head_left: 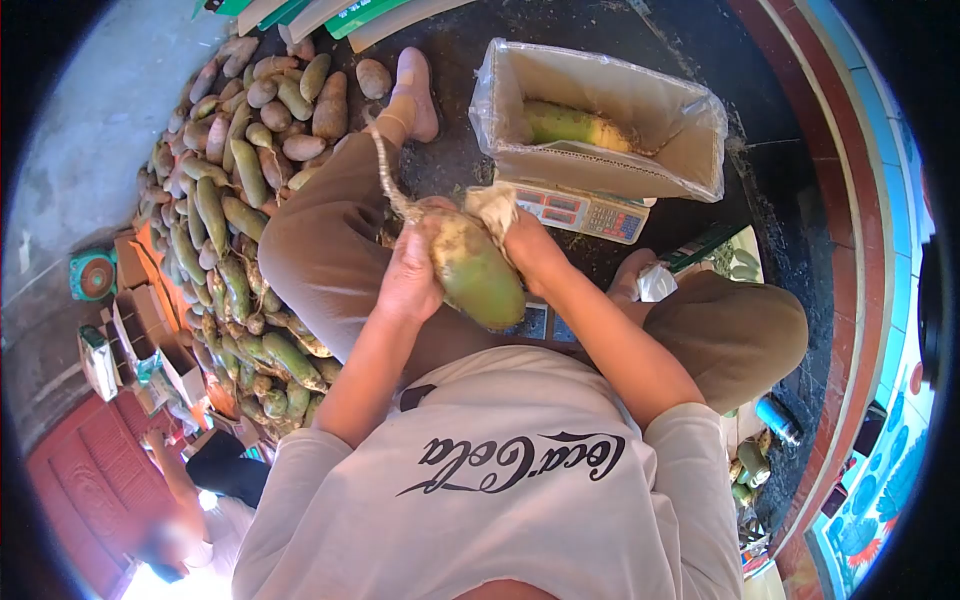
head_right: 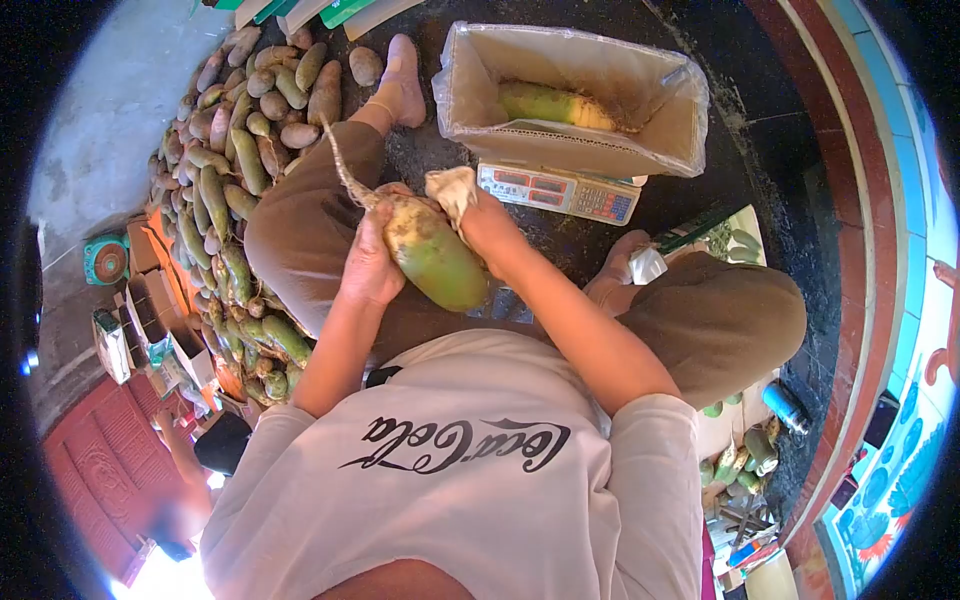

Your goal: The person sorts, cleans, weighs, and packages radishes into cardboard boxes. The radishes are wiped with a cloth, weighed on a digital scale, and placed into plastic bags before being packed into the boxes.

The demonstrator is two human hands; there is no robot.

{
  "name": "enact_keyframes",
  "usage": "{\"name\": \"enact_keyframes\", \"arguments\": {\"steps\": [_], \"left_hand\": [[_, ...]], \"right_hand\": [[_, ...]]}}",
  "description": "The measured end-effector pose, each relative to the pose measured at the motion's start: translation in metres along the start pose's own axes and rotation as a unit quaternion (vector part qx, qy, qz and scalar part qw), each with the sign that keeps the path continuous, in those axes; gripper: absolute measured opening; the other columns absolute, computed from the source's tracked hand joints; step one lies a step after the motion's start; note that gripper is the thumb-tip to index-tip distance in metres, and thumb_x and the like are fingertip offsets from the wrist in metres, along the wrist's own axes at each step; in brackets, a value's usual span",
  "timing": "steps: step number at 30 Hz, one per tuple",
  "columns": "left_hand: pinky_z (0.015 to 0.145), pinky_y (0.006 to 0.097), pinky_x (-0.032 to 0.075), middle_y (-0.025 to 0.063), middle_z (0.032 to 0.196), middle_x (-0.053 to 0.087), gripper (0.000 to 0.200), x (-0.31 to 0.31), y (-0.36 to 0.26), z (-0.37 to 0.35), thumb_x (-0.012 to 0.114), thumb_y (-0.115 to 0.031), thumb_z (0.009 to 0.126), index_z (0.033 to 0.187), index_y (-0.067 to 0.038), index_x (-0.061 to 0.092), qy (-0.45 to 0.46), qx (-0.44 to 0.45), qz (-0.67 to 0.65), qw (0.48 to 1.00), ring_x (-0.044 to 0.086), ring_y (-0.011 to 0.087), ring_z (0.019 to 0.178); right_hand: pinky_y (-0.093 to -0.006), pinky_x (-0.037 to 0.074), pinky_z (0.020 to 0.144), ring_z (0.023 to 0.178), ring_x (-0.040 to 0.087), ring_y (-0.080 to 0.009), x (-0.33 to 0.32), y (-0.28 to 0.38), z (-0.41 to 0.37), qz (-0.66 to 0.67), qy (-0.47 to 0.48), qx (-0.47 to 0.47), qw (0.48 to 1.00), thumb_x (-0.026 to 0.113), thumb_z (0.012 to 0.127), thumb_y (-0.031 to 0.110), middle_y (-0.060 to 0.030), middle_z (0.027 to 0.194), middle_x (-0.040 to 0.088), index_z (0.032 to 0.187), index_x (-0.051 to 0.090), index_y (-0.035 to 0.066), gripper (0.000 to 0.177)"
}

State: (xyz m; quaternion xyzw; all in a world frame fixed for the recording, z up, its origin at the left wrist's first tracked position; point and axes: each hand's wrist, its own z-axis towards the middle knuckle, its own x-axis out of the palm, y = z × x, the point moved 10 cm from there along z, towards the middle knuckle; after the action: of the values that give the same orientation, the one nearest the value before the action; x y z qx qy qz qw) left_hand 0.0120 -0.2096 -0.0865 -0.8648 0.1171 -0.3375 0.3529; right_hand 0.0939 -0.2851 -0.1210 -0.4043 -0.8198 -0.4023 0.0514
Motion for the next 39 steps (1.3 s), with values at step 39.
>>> {"name": "enact_keyframes", "arguments": {"steps": [39], "left_hand": [[0.092,0.0445,0.043,0.0187,0.108,0.055,0.049,-0.047,-0.017,0.015,0.038,-0.043,0.091,0.113,0.000,0.047,-0.170,0.012,-0.206,0.964,0.053,0.0308,0.101]], "right_hand": [[-0.0396,0.047,0.060,0.069,0.058,-0.0307,0.019,0.052,-0.091,-0.471,-0.023,-0.375,0.798,0.061,0.079,0.014,-0.0124,0.073,0.055,0.084,0.049,0.002,0.018]]}}
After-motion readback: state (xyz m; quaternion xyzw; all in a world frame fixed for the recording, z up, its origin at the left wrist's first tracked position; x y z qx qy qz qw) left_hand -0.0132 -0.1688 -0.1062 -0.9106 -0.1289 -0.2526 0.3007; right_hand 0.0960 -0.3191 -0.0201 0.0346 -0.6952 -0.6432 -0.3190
